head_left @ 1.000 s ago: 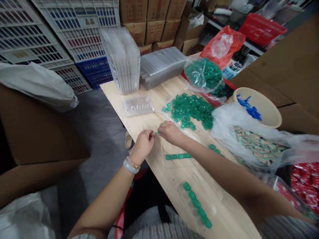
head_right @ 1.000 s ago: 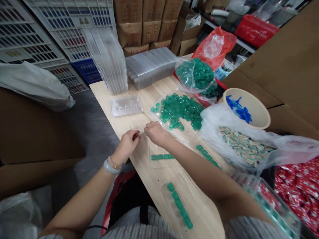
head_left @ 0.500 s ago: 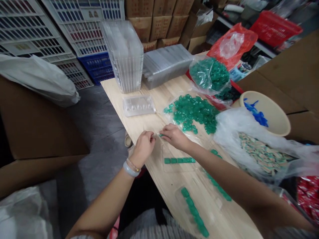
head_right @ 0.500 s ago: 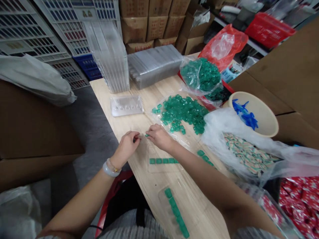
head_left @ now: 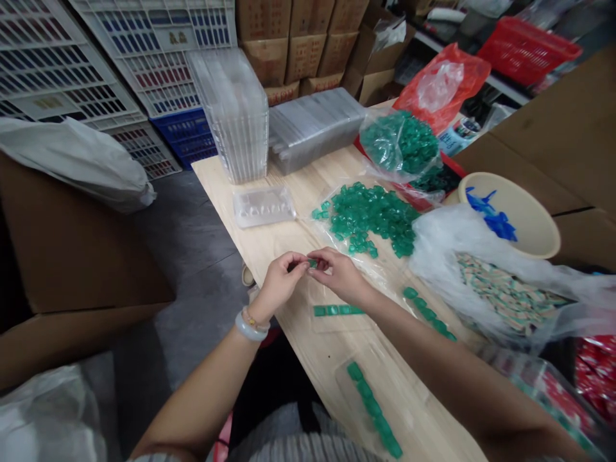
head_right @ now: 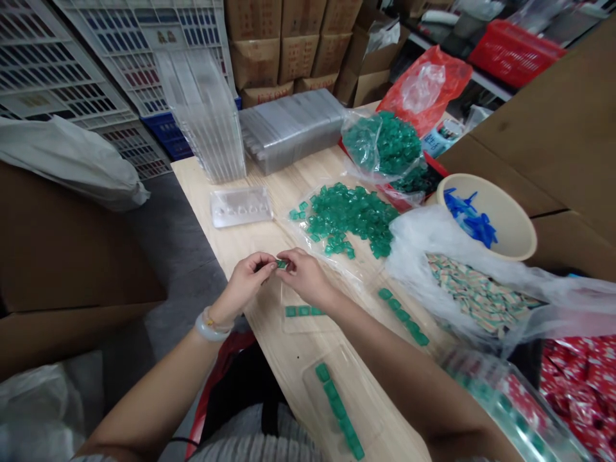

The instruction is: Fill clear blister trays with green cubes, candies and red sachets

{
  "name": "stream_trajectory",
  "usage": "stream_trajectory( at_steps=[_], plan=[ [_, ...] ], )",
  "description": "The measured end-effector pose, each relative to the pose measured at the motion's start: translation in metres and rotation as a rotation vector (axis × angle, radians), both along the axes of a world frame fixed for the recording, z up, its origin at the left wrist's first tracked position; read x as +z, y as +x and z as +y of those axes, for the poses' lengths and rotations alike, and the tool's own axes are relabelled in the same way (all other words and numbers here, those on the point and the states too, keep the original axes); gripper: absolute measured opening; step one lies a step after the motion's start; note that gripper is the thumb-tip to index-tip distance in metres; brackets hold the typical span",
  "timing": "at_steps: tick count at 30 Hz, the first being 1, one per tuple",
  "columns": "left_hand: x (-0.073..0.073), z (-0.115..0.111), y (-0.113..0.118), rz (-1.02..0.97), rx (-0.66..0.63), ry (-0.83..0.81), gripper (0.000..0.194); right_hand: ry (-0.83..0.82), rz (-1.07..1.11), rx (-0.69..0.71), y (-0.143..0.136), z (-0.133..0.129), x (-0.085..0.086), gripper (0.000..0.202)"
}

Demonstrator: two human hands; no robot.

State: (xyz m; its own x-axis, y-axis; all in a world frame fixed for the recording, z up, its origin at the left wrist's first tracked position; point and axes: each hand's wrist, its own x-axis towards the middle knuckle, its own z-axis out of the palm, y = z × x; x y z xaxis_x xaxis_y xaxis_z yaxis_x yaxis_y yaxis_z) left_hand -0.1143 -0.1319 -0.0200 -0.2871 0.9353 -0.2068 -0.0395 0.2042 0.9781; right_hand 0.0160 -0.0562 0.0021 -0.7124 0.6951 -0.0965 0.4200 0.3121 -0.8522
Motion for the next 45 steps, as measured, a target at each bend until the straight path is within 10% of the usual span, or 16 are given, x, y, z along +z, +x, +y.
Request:
stream_trajectory(
  at_steps=[6, 16, 26, 45],
  plan=[
    [0.003, -0.008, -0.007, 0.085, -0.106, 0.109, 0.013, -0.809, 0.148, -0.042, 0.009, 0.005, 0.008, 0.03],
    [0.011, -0.009, 0.007, -0.58, -0.075, -0.075, 0.022, -0.788, 0.302, -0.149, 0.008, -0.005, 0.005, 0.032],
    [0.001, -0.012, 0.006, -0.655, -0.099, -0.16, 0.028, 0.097, 0.104, -0.048, 0.01, -0.017, 0.001, 0.015],
    [-0.018, -0.001, -0.014, -0.128, -0.01, -0.191, 0.022, 0.77, -0.631, 0.371, -0.014, 0.021, -0.01, 0.019]
  ],
)
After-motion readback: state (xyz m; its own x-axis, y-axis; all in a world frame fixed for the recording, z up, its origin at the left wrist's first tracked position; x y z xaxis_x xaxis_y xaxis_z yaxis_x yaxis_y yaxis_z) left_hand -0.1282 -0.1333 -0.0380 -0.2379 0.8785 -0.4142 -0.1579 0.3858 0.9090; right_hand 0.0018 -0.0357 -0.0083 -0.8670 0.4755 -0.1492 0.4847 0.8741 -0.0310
